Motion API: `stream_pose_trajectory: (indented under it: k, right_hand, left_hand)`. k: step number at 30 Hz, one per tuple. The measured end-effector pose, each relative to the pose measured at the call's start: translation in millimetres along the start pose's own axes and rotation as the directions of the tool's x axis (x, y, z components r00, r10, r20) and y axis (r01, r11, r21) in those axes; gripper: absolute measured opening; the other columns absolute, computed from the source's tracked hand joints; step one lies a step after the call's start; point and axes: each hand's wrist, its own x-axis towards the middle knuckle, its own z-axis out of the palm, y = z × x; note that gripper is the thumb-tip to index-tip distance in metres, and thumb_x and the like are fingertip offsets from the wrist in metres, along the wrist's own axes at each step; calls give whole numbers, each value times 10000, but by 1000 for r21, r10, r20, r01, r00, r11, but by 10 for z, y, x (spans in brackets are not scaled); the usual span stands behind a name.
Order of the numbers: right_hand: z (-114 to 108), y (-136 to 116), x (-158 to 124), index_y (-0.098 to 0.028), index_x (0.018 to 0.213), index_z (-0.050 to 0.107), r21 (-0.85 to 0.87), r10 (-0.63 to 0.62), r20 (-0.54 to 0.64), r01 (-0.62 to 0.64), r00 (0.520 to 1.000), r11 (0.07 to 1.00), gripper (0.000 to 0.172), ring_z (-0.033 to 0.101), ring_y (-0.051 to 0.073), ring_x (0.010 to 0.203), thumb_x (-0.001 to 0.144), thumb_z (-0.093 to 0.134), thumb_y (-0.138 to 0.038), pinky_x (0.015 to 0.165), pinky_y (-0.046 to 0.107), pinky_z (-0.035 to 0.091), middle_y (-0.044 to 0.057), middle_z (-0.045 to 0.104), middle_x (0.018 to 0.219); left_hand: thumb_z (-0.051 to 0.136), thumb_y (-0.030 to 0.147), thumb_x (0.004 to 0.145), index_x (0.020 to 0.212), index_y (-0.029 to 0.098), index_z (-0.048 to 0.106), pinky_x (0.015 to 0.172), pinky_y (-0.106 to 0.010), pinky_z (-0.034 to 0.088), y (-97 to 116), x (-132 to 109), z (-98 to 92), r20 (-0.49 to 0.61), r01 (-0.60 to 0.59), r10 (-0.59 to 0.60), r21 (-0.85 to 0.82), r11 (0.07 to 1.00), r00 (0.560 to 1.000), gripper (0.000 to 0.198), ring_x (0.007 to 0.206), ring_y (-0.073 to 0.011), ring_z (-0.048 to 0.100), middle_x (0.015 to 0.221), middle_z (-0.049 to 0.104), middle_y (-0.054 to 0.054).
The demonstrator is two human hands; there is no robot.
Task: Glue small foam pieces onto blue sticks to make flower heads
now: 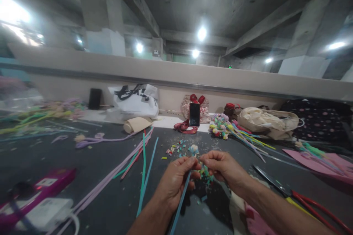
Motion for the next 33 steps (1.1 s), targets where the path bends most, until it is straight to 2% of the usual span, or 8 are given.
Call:
stream_pose_trajectory:
  k: [6, 11, 15, 17, 21, 27, 33]
  right_hand:
    - [56, 29, 6, -158, 729, 510, -35, -28, 40, 30, 999, 999, 273, 436, 31, 345, 702, 568, -423, 307, 141, 174, -47, 564, 541]
    - [81, 60, 18, -174, 734, 489, -86, -69, 42, 72, 997, 994, 267, 326, 26, 257, 751, 513, -440, 297, 130, 206, -111, 439, 362]
    - [71, -15, 22, -175, 729, 514, -95, -93, 47, 97, 995, 991, 260, 376, 32, 280, 708, 569, -429, 303, 145, 239, -87, 512, 463]
    - [62, -55, 22, -159, 695, 549, -90, -101, 26, 103, 995, 991, 236, 378, 27, 322, 667, 627, -379, 324, 143, 226, -83, 487, 465]
    - [60, -69, 23, -141, 691, 564, -31, -69, -42, 68, 997, 997, 237, 282, 22, 327, 660, 633, -366, 339, 156, 142, -96, 391, 381]
    - [159, -49, 30, -141, 706, 551, 92, -58, -82, 66, 995, 994, 280, 254, 26, 352, 638, 641, -397, 364, 176, 137, -96, 379, 406]
    - [303, -73, 80, -135, 673, 539, 145, -104, -134, 123, 985, 982, 283, 245, 20, 352, 610, 665, -380, 363, 183, 126, -88, 409, 436]
  left_hand:
    - [592, 228, 683, 685, 125, 556, 313, -103, 301, -2, 16, 3, 10, -31, 32, -36, 999, 999, 109, 386, -21, 440, 601, 544, 19]
    - [605, 235, 673, 700, 130, 550, 317, -101, 295, -10, 19, -5, 24, -38, 38, -24, 999, 999, 121, 392, -22, 443, 616, 555, 14]
    - [610, 246, 671, 686, 130, 552, 319, -100, 297, -26, 29, -19, 40, -48, 49, -23, 999, 998, 131, 394, -19, 442, 616, 551, 16]
    - [611, 239, 670, 678, 126, 558, 317, -101, 301, -25, 30, -21, 19, -62, 62, -24, 998, 998, 125, 390, -17, 438, 616, 546, 20]
    - [617, 233, 666, 680, 117, 578, 327, -102, 326, -10, 14, 1, -35, -62, 61, -15, 998, 998, 123, 395, -19, 452, 590, 548, 19]
    - [627, 224, 661, 651, 107, 593, 357, -112, 373, -50, 25, 37, -68, -34, 32, -34, 999, 997, 123, 395, -28, 477, 553, 567, 6]
    - [636, 232, 658, 708, 110, 597, 386, -119, 400, -75, 49, 20, -106, -109, 99, -95, 989, 989, 137, 431, -37, 501, 602, 592, -8]
